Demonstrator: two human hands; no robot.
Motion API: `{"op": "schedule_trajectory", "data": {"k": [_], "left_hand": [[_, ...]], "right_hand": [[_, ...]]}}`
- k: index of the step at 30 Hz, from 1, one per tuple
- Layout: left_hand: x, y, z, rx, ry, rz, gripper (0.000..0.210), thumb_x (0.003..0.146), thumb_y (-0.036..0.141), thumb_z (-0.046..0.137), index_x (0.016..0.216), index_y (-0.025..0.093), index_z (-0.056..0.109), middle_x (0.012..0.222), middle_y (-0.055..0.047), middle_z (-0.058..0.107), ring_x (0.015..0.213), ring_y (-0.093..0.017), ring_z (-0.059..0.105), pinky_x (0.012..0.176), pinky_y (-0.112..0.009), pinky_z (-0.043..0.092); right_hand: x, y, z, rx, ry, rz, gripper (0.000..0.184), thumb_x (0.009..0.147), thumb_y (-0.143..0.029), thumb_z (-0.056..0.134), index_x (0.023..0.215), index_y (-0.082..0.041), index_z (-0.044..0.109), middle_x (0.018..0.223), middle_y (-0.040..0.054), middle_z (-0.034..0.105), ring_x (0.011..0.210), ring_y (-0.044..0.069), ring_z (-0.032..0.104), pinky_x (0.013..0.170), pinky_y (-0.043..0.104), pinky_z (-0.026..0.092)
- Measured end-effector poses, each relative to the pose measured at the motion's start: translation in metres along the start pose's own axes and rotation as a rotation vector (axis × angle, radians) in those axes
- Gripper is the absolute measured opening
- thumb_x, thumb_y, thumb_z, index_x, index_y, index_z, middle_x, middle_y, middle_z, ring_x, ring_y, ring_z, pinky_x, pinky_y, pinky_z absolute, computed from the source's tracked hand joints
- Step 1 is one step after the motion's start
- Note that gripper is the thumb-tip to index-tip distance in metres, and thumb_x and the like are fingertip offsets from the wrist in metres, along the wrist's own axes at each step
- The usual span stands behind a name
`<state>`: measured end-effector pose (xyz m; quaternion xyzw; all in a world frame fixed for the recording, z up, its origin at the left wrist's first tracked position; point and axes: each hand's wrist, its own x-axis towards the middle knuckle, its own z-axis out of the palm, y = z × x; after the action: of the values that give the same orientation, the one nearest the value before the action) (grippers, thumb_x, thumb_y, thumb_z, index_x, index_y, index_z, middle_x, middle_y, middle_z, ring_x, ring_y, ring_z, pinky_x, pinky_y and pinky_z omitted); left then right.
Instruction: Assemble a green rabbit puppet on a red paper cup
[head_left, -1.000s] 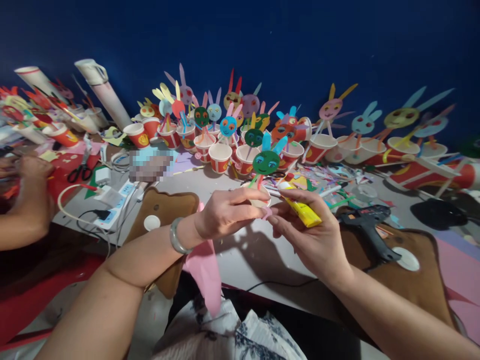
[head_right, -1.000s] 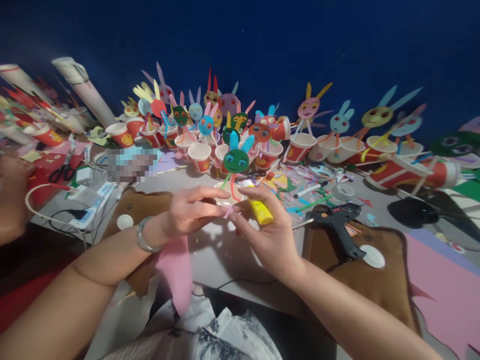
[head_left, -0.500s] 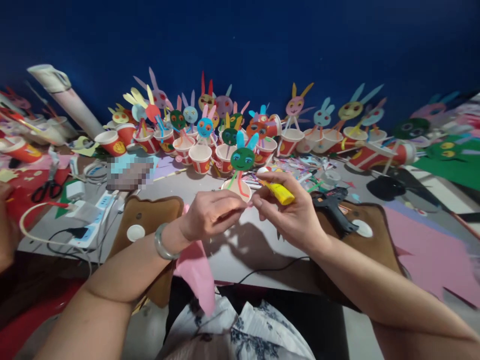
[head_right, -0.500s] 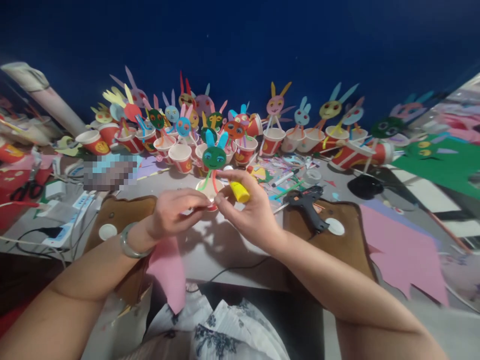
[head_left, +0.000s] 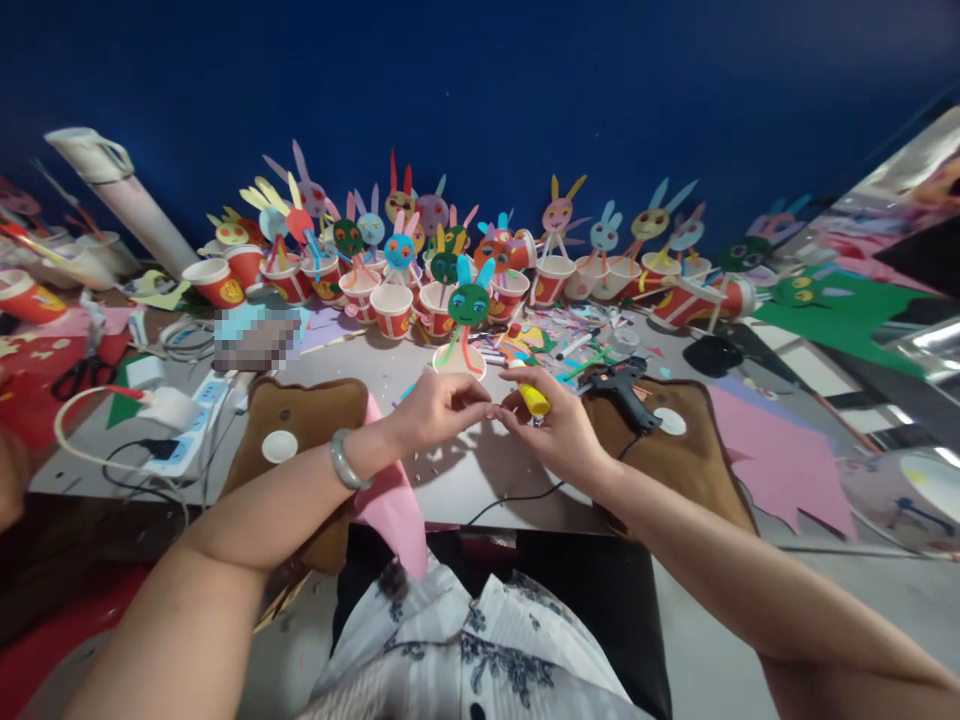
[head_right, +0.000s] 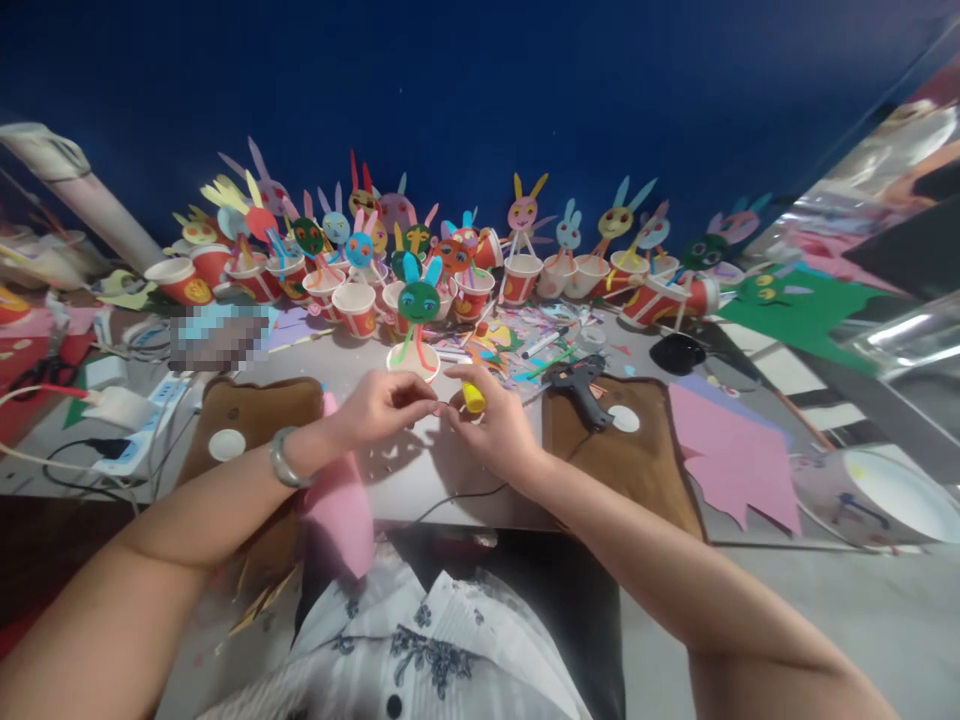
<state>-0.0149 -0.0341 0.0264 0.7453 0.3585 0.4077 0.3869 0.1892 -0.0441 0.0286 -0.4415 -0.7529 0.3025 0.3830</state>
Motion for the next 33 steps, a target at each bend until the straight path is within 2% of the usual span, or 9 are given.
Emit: {"op": "schedule_trajectory", "data": {"k": [5, 7, 9, 10, 14, 16, 19, 26, 33], "left_hand": [[0.009, 0.027, -0.036, 0.340, 0.370, 0.329, 0.022, 0.094, 0.033, 0.059, 0.087, 0.015, 0.069, 0.077, -0.002, 0.071, 0.063, -0.009, 0.059, 0.061, -0.022, 0.046], [0.009, 0.046, -0.050, 0.438, 0.421, 0.380, 0.023, 0.097, 0.032, 0.054, 0.086, 0.016, 0.067, 0.076, -0.001, 0.070, 0.062, -0.009, 0.058, 0.060, -0.022, 0.045], [0.005, 0.064, -0.053, 0.573, 0.327, 0.368, 0.023, 0.098, 0.029, 0.051, 0.085, 0.017, 0.065, 0.074, -0.001, 0.068, 0.061, -0.009, 0.058, 0.060, -0.023, 0.044], [0.000, 0.070, -0.050, 0.654, 0.230, 0.356, 0.022, 0.097, 0.027, 0.051, 0.084, 0.016, 0.065, 0.074, -0.001, 0.068, 0.062, -0.010, 0.059, 0.060, -0.024, 0.044], [-0.026, 0.080, -0.015, 0.990, -0.385, 0.244, 0.014, 0.091, 0.014, 0.051, 0.088, 0.013, 0.065, 0.077, -0.005, 0.069, 0.062, -0.015, 0.062, 0.056, -0.027, 0.042], [-0.038, 0.075, 0.006, 1.077, -0.566, 0.222, 0.018, 0.089, 0.009, 0.049, 0.092, 0.010, 0.066, 0.086, -0.010, 0.071, 0.074, -0.020, 0.066, 0.064, -0.031, 0.047], [-0.045, 0.062, 0.027, 1.187, -0.591, 0.255, 0.023, 0.090, 0.012, 0.049, 0.103, 0.006, 0.066, 0.103, -0.019, 0.070, 0.097, -0.027, 0.065, 0.082, -0.036, 0.049], [-0.041, 0.041, 0.035, 1.184, -0.550, 0.269, 0.040, 0.094, 0.038, 0.054, 0.108, 0.002, 0.065, 0.103, -0.021, 0.067, 0.097, -0.031, 0.063, 0.087, -0.041, 0.046], [-0.050, 0.014, 0.044, 1.100, -0.461, 0.312, 0.050, 0.092, 0.049, 0.059, 0.105, 0.002, 0.065, 0.105, -0.024, 0.068, 0.104, -0.034, 0.063, 0.096, -0.045, 0.043]], "right_hand": [[-0.003, 0.023, 0.012, -0.071, -0.226, 0.199, 0.042, 0.080, -0.035, 0.072, 0.117, -0.023, 0.058, 0.073, -0.0024, 0.069, 0.059, 0.016, 0.063, 0.062, 0.027, 0.049], [-0.004, 0.027, 0.019, -0.138, -0.268, 0.191, 0.041, 0.080, -0.032, 0.069, 0.119, -0.024, 0.057, 0.075, -0.0016, 0.070, 0.063, 0.017, 0.066, 0.064, 0.028, 0.048], [-0.004, 0.029, 0.025, -0.245, -0.276, 0.170, 0.041, 0.080, -0.031, 0.068, 0.120, -0.025, 0.057, 0.077, -0.0006, 0.071, 0.067, 0.019, 0.069, 0.066, 0.028, 0.047], [-0.003, 0.029, 0.027, -0.304, -0.276, 0.160, 0.041, 0.080, -0.030, 0.067, 0.120, -0.025, 0.058, 0.077, 0.0000, 0.071, 0.069, 0.021, 0.069, 0.065, 0.028, 0.047], [0.000, 0.030, 0.028, -0.423, -0.274, 0.126, 0.041, 0.080, -0.030, 0.064, 0.121, -0.024, 0.059, 0.077, 0.0022, 0.072, 0.071, 0.023, 0.069, 0.063, 0.027, 0.044], [0.001, 0.032, 0.026, -0.431, -0.280, 0.125, 0.042, 0.081, -0.030, 0.064, 0.122, -0.024, 0.058, 0.075, 0.0020, 0.072, 0.069, 0.023, 0.069, 0.062, 0.027, 0.044], [0.002, 0.035, 0.023, -0.440, -0.285, 0.118, 0.045, 0.079, -0.027, 0.065, 0.123, -0.025, 0.057, 0.075, 0.0014, 0.072, 0.068, 0.022, 0.069, 0.061, 0.026, 0.044], [0.003, 0.039, 0.019, -0.420, -0.312, 0.152, 0.046, 0.080, -0.026, 0.063, 0.125, -0.023, 0.054, 0.079, 0.0024, 0.074, 0.069, 0.022, 0.070, 0.065, 0.029, 0.047], [0.002, 0.039, 0.019, -0.325, -0.358, 0.127, 0.044, 0.082, -0.030, 0.059, 0.125, -0.024, 0.053, 0.085, 0.0037, 0.074, 0.073, 0.023, 0.071, 0.069, 0.032, 0.051]]}}
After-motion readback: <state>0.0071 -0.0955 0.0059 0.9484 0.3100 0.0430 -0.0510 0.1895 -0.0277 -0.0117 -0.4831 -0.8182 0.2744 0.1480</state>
